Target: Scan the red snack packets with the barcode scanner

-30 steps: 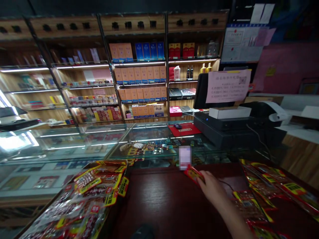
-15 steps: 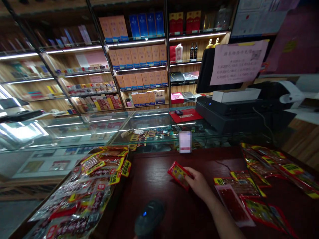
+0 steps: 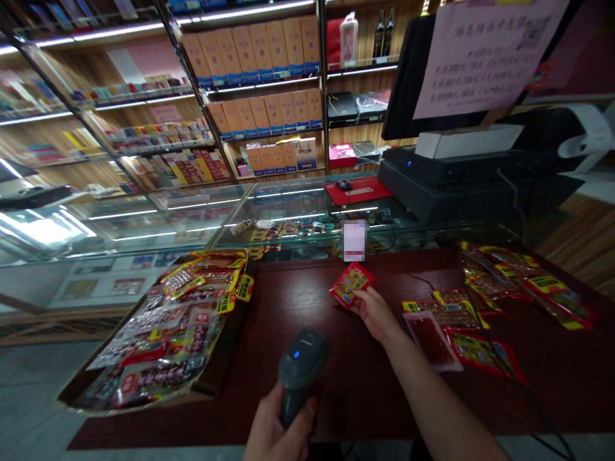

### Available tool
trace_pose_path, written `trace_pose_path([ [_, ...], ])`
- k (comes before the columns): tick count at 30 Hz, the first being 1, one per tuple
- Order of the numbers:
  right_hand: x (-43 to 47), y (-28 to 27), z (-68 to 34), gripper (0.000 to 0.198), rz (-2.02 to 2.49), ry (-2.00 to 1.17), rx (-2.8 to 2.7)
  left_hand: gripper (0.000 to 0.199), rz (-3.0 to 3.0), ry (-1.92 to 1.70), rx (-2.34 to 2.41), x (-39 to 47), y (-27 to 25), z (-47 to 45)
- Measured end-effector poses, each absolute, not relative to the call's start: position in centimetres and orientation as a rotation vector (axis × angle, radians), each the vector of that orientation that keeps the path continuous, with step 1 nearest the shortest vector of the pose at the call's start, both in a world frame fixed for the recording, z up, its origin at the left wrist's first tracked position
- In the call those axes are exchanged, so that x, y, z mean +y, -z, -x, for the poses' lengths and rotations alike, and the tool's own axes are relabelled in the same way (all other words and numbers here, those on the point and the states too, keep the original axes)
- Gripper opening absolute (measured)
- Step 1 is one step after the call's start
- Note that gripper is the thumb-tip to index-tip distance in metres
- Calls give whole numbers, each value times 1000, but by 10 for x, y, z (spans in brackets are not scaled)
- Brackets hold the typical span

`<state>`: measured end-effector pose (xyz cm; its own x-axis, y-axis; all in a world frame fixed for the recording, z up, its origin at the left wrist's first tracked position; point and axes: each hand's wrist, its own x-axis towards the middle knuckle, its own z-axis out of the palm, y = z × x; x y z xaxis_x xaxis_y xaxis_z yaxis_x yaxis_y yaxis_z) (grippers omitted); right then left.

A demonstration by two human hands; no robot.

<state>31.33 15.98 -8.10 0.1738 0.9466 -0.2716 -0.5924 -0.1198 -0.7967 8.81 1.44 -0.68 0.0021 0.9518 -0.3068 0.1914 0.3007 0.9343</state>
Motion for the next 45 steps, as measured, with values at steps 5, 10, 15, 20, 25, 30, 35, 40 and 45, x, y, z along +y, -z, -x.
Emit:
trace_pose_path([
  [5,162,84,-313,22,985,-1405,-469,35,-1161,-818,1444,14,8,-88],
  [10,164,82,-314,22,1029,-1394,-458,29,-1200,-785,1452,13,6,-86],
  [15,162,79,-315,24,1027,-1404,-489,26,-1233,-788,1448,11,1,-86],
  [20,162,87,-316,27,989,-1412,-531,23,-1266,-793,1458,11,-2,-84],
  [25,165,94,-317,25,999,-1409,-529,17,-1359,-745,1391,18,-1,-84],
  [30,165,95,-315,21,1011,-1406,-506,15,-1378,-717,1344,26,6,-86],
  [35,164,95,-315,22,976,-1415,-539,10,-1416,-719,1314,28,11,-88],
  [40,165,95,-315,23,972,-1426,-536,5,-1464,-717,1313,33,10,-91],
  [45,168,100,-315,23,984,-1405,-554,5,-1536,-715,1316,41,16,-95],
])
